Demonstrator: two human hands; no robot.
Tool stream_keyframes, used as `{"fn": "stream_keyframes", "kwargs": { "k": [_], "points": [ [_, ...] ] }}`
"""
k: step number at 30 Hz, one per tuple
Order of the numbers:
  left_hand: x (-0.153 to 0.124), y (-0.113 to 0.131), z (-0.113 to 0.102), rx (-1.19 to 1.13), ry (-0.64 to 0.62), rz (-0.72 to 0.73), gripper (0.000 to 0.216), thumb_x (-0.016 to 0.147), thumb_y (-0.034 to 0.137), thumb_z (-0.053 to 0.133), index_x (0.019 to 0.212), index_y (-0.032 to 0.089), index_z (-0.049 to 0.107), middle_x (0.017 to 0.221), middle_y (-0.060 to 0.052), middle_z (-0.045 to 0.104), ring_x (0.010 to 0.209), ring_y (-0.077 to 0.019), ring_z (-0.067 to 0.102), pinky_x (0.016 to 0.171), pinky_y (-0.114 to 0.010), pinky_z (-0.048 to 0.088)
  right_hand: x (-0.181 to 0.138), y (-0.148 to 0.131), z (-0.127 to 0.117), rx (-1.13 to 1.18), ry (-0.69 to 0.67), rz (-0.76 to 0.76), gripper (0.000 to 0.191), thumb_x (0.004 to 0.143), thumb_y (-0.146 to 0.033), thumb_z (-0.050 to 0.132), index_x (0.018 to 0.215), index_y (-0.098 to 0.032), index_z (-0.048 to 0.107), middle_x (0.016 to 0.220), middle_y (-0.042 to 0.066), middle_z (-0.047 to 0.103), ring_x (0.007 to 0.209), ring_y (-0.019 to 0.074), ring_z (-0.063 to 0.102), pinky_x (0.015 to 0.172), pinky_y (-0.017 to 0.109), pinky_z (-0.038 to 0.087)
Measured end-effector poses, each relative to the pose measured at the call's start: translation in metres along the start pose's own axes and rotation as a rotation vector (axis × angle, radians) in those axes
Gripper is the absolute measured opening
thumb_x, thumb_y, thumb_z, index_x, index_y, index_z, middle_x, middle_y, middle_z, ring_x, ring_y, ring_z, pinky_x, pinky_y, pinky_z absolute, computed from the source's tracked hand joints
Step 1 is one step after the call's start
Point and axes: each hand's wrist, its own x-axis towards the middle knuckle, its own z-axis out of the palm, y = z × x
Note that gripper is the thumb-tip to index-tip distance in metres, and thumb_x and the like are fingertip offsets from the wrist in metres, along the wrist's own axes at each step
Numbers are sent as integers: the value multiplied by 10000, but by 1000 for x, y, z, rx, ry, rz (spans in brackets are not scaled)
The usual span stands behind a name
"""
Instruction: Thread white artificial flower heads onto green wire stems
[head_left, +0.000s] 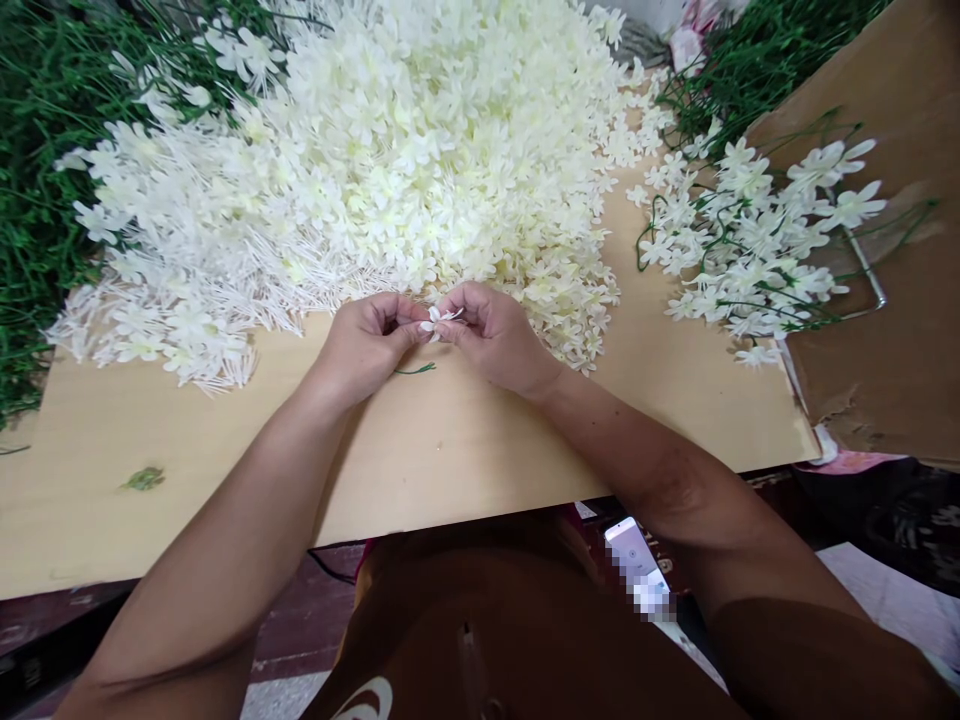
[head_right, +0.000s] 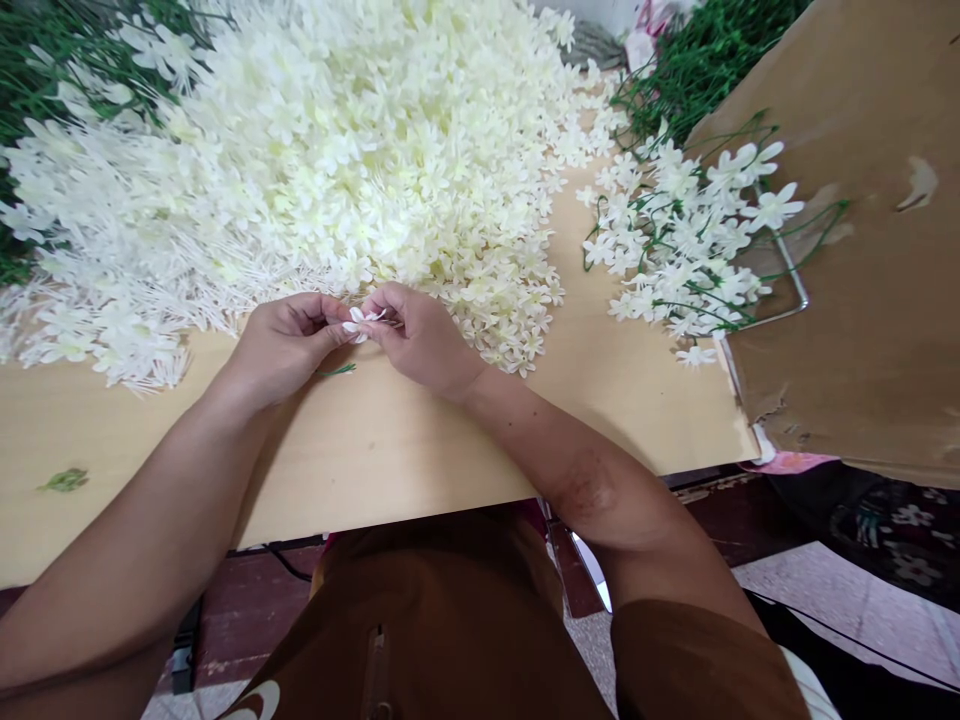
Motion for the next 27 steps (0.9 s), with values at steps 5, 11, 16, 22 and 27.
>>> {"fn": "stream_keyframes", "kwargs": {
  "k": [5, 11, 16, 22, 27],
  "points": [
    [1, -1, 1, 41, 13, 31, 150, 648, 261, 776, 690, 166, 668, 591, 14, 592, 538, -105, 446, 514, -232, 349, 2, 4, -1, 78, -14, 89, 215, 794, -324, 701, 791, -200, 525, 715, -26, 566, 676, 114, 580, 680, 285, 500],
    [0, 3, -4, 227, -97, 47, 242, 827, 274, 628, 615, 177, 560, 506, 41, 451, 520, -103, 389, 539, -227, 358, 3, 3, 0, 231, 9, 106, 381, 704, -462, 801, 768, -202, 531, 686, -40, 605, 655, 104, 622, 683, 279, 557],
    [0, 7, -5, 330, -97, 68, 251, 863, 192, 538, 614, 177, 509, 523, 52, 412, 536, -97, 378, 561, -209, 369, 4, 0, 1, 265, 2, 119, 408, 663, -466, 843, 762, -191, 559, 677, -39, 636, 631, 86, 602, 642, 244, 532],
    [2, 2, -1, 191, -75, 95, 232, 844, 190, 559, 620, 184, 498, 509, 61, 382, 517, -92, 361, 539, -204, 377, 5, -7, 1, 372, 2, 178, 432, 598, -439, 895, 741, -183, 579, 641, -54, 650, 598, 70, 602, 633, 223, 542],
    [1, 1, 5, 18, -88, 123, 298, 825, 294, 646, 606, 194, 469, 479, 64, 364, 491, -87, 356, 479, -199, 332, 5, -8, -4, 480, -13, 239, 450, 560, -386, 927, 712, -174, 560, 635, -58, 665, 610, 55, 628, 653, 189, 552]
  ]
}}
